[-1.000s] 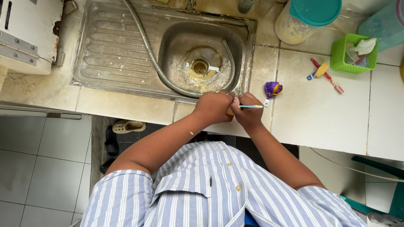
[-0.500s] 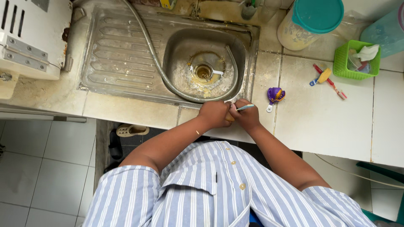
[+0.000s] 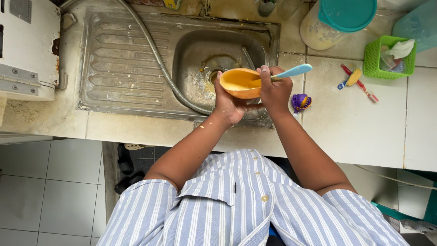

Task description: The person scoops a yellow powder into a small bowl, adds water from the tap, and stirs with a spoon to form a thick batter. They then transfer the batter into a purple piping bag.

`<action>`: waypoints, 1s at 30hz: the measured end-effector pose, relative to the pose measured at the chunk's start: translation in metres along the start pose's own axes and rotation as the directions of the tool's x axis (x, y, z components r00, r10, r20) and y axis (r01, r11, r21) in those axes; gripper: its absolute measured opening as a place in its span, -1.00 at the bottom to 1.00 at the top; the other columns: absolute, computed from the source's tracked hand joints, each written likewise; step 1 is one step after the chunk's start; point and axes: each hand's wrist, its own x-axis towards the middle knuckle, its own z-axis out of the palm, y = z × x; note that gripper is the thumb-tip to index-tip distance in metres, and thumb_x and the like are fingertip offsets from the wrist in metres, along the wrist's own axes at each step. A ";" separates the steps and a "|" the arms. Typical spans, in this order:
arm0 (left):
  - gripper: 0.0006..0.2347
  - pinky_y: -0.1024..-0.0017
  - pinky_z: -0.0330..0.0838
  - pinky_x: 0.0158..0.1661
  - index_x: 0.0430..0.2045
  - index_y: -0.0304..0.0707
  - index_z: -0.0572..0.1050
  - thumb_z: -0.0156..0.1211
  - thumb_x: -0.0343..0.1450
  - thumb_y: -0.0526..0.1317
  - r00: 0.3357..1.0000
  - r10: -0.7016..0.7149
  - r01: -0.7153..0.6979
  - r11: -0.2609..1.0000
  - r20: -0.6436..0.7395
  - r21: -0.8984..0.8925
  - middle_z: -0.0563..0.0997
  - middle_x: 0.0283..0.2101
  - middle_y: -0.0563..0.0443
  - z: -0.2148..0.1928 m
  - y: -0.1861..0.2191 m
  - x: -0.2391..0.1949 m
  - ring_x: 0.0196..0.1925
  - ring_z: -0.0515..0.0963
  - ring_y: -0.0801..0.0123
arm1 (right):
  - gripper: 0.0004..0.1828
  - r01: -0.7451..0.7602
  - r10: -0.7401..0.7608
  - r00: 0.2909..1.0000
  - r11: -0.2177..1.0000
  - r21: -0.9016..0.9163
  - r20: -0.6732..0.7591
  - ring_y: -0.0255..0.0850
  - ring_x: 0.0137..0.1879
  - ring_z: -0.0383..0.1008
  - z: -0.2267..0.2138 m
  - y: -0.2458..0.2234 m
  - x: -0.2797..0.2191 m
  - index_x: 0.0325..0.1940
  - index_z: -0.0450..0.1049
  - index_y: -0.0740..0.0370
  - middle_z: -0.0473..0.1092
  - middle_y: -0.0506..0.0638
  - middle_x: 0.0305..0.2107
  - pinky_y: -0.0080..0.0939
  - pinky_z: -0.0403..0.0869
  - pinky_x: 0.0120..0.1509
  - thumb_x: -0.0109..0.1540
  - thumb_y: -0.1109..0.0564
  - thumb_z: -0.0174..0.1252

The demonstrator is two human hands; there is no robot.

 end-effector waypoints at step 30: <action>-0.40 0.06 0.41 0.17 0.15 -0.04 0.40 -0.15 0.39 0.34 0.921 0.345 -0.389 0.840 -0.183 -0.378 0.50 0.18 0.01 0.017 0.072 0.067 0.23 0.48 0.15 | -0.80 0.134 -0.125 0.864 0.991 0.017 0.487 -0.27 -0.33 0.52 -0.018 -0.035 0.095 -0.06 0.52 0.35 0.51 0.03 -0.40 -0.23 0.49 -0.25 0.43 0.12 0.15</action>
